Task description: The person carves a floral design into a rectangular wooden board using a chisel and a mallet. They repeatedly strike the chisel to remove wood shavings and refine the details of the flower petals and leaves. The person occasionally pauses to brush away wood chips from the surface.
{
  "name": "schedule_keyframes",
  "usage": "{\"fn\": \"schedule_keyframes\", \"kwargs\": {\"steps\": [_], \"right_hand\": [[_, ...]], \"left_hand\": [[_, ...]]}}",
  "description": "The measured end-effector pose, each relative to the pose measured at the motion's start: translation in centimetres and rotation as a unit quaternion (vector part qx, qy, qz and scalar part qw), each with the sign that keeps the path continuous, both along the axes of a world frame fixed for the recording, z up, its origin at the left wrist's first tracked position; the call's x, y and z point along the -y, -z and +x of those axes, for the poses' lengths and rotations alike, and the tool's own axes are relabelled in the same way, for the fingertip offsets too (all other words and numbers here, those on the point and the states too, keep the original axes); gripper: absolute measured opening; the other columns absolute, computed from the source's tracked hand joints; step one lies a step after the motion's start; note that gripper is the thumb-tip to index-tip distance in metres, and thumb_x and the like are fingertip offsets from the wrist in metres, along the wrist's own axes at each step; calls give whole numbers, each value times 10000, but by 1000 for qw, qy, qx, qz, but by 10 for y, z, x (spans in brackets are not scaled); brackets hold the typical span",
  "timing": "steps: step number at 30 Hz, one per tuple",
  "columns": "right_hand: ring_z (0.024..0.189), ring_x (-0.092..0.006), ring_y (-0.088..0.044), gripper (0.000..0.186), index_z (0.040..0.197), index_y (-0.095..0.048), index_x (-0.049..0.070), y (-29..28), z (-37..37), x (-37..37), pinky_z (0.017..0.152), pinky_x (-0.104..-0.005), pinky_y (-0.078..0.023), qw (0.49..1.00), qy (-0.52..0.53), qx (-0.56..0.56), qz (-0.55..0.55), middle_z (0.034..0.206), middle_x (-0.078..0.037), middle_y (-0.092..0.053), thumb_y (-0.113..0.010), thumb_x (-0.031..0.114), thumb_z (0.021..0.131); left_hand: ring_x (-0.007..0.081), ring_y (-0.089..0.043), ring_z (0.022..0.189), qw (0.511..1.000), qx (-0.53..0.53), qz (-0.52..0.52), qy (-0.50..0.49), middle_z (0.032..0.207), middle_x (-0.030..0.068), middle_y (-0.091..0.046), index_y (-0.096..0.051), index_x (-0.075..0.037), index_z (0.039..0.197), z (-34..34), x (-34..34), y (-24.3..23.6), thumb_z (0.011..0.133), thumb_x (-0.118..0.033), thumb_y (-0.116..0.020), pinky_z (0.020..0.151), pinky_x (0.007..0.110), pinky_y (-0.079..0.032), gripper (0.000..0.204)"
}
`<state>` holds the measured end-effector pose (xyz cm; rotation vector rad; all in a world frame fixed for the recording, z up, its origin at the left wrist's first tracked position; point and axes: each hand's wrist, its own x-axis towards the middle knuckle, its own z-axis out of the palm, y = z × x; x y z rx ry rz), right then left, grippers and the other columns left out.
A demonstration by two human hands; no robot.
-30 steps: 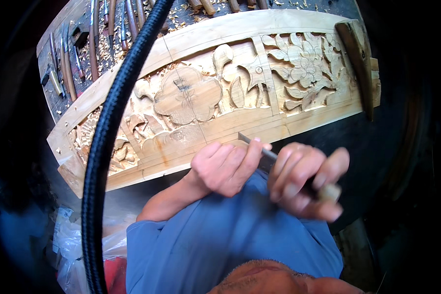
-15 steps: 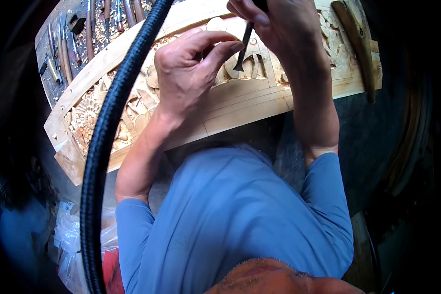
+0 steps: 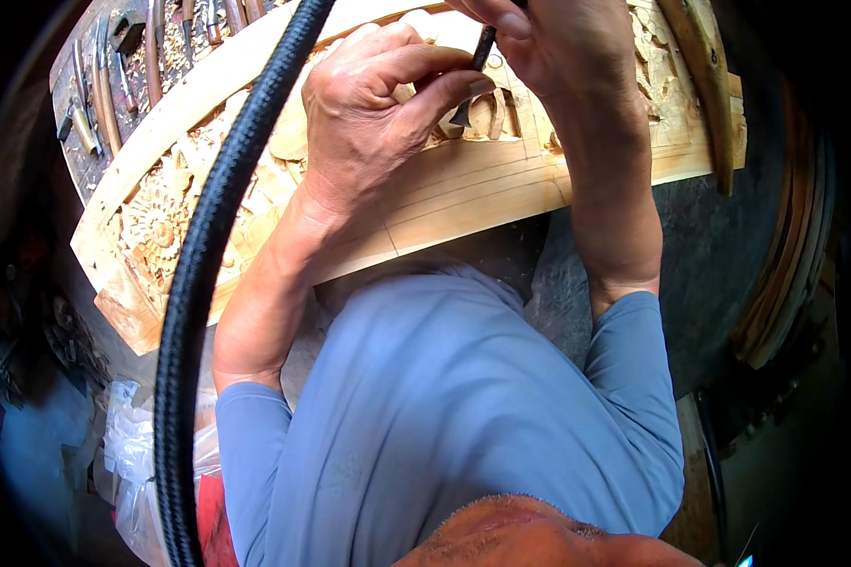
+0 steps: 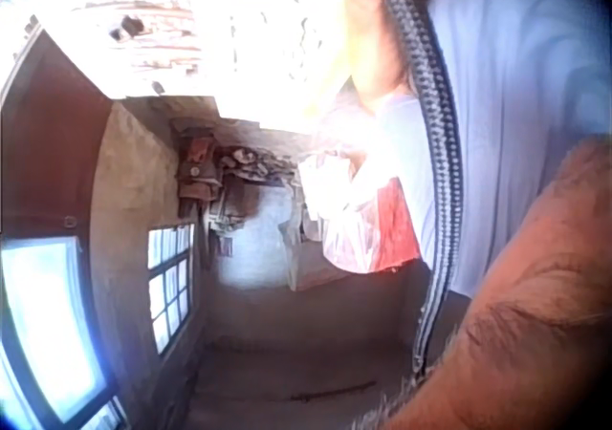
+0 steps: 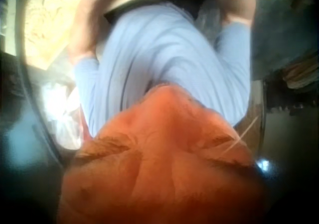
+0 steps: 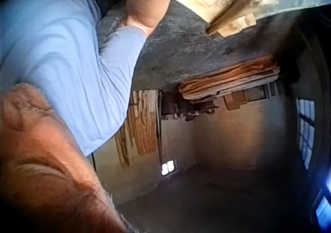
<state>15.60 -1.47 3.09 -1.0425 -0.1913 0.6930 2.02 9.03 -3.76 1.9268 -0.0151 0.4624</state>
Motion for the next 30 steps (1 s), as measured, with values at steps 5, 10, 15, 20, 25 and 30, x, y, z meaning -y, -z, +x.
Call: {"fn": "schedule_keyframes", "kwargs": {"steps": [5,10,15,20,25,30], "right_hand": [[489,-93,-503,518,952,-521,140,-10,-3,-5,346,-203,-324,996,36,-77,19,774,-16,-547,-637,631,1069],[491,-88,-501,491,899,-527,142,11,3,6,353,-201,-326,1000,-15,-20,17,725,1,-538,-660,580,1076],[508,-73,-500,485,862,-517,152,6,-3,-10,362,-196,-316,995,53,-86,12,696,14,-530,-672,559,1078],[560,-64,-505,459,874,-493,169,23,0,-9,370,-197,-309,995,39,-79,40,796,32,-520,-690,530,1077],[557,-60,-474,454,884,-483,173,18,-6,-7,370,-202,-293,995,84,-59,-4,840,33,-521,-687,528,1081],[471,-74,-467,490,876,-544,165,-4,-21,-17,371,-226,-324,990,-72,5,-119,661,16,-543,-648,603,1069]], "left_hand": [[104,-546,689,1000,-8,0,0,759,15,-644,-834,10,1033,2,0,0,902,-49,-879,623,287,-422,151],[103,-542,694,1000,-14,11,-1,772,8,-625,-817,11,992,2,4,-6,904,-21,-860,623,281,-416,103],[158,-677,687,977,-172,-128,0,852,98,-726,-783,21,978,0,8,-43,925,5,-779,632,325,-515,56],[168,-609,602,998,-60,-28,-22,689,73,-625,-786,4,914,3,7,-18,880,-19,-819,579,341,-462,53],[173,-611,601,1000,13,-6,-20,708,75,-651,-773,-6,878,6,6,-5,847,1,-807,573,345,-457,47],[95,-614,677,986,-6,-169,-2,770,24,-673,-772,20,924,-4,1,-14,874,58,-789,587,280,-459,66]]}}
